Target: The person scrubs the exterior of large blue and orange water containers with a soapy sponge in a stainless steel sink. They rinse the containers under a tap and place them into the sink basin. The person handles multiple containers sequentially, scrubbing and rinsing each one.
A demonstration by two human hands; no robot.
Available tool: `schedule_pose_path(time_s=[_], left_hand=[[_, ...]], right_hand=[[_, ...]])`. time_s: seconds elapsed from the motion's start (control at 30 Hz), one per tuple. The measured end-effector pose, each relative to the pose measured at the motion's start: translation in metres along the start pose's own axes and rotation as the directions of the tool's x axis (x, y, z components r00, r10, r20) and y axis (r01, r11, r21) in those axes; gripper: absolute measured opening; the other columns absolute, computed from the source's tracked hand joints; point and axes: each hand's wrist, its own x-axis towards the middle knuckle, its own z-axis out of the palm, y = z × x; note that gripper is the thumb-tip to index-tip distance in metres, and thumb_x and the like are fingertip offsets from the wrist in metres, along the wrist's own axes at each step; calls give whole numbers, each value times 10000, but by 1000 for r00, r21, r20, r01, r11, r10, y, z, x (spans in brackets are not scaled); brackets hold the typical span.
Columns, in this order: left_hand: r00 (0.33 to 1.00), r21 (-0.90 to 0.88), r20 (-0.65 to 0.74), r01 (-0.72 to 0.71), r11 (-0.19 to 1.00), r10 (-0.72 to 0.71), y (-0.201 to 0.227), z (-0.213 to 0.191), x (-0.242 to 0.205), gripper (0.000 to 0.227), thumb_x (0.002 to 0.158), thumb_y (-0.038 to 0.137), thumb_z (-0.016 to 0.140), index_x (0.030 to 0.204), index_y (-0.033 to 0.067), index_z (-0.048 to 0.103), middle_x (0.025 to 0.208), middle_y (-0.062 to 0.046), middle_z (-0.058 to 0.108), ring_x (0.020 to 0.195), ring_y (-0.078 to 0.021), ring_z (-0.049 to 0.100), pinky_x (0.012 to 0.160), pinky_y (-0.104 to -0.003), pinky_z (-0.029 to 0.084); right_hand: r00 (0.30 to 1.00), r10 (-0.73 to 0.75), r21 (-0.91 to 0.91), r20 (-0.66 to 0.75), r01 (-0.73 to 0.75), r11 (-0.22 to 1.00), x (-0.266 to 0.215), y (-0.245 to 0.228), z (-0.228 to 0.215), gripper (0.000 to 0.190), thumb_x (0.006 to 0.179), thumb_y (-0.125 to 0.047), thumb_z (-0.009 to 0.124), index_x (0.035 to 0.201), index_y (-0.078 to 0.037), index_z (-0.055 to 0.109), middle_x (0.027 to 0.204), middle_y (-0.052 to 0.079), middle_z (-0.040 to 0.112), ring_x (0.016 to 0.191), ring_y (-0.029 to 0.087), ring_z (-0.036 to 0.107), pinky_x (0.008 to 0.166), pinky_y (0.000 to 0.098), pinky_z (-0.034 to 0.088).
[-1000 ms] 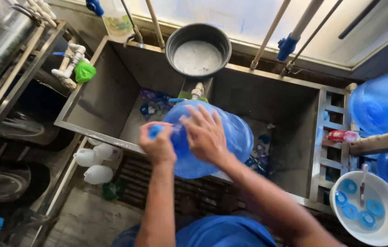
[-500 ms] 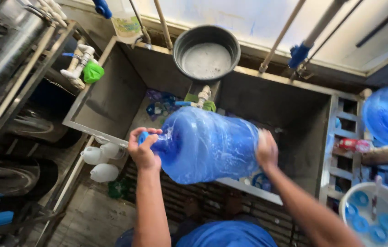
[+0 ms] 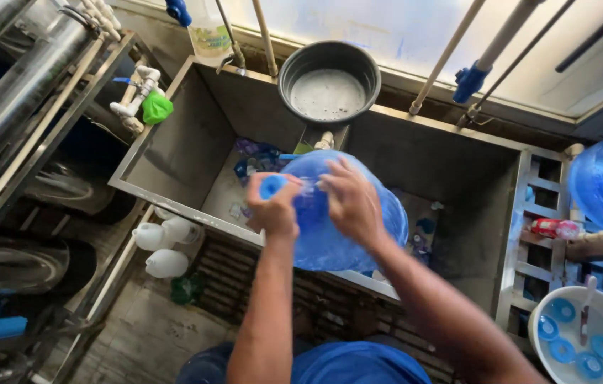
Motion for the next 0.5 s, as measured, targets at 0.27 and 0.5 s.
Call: schedule_pose_path(time_s=[0.27,0.5], left_hand=[[629,-66,746,-256,964,218,40,-18,-24,281,675,-43,699,934,30,618,920,-102,743,898,-193,717,900,-349,597],[896,-188,428,-36,982,115,-8,-101,57,347,625,-31,649,964,24,600,901,-154,716,876,-285,703,928,-423,568]], right_hand=[[610,-426,338,669,260,904,110,97,-9,373,974,-286,573,1301,-154,694,1397,128,670,1252,288,665,1044,354,522],[972,-174,-293,155,214,932,-90,271,25,351,1000,-109,504,1302,-19,660,1314,235,666,1250,402,614,1103,446,466]])
